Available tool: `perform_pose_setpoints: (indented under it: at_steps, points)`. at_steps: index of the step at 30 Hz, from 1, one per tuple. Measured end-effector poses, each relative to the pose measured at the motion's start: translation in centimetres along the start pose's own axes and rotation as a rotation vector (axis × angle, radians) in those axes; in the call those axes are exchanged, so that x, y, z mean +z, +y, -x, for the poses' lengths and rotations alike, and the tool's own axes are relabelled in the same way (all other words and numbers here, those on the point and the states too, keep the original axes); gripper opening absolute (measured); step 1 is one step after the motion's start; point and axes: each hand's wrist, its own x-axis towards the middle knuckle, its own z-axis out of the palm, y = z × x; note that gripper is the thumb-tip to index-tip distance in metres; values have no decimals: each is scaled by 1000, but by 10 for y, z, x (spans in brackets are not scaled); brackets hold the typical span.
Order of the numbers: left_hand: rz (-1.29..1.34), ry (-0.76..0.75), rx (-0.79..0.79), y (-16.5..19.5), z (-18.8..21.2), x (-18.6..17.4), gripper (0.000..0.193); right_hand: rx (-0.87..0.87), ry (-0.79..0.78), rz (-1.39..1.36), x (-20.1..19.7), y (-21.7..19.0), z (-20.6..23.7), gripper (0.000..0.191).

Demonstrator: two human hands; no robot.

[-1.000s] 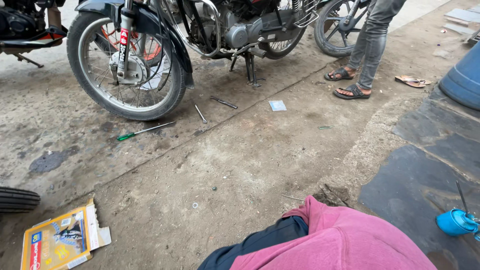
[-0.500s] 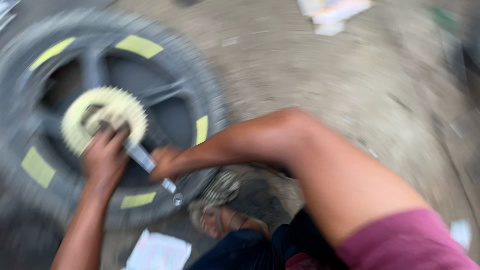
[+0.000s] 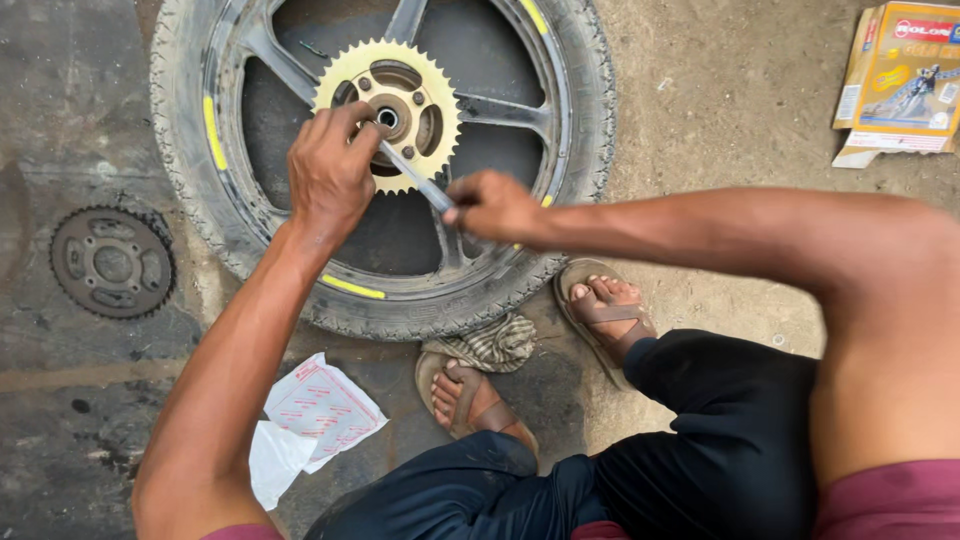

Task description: The person unpacks a new motorcycle sprocket from a paper and plastic package. They place the sprocket onto the wheel hub and use a wrench to tighten the bolts securing it to the wheel.

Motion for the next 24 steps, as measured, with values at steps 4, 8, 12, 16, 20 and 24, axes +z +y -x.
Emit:
perform_pose_setpoints:
  at_steps: [4,8,12,16,20,24]
  points:
    - [141,11,-133,-1,9,5,32,-155,118,503,-72,-14,-18,35]
    - [267,21,-225,10,15,24,40,-43,115,1043,-110,-29,-32,48]
    - [287,-36,-268,18,15,37,33,-431,328,1188,-125,-30,-44,41]
    - [266,-20,-283,21,7,37,29,-674,325,1107,-138,-30,-65,39]
    - [242,-46,-333,24,2,40,23,-789,353,1158,-143,-32,-78,34]
    - [246,-84,-432,27,1,42,19,-793,359,1205,-137,-41,-85,33]
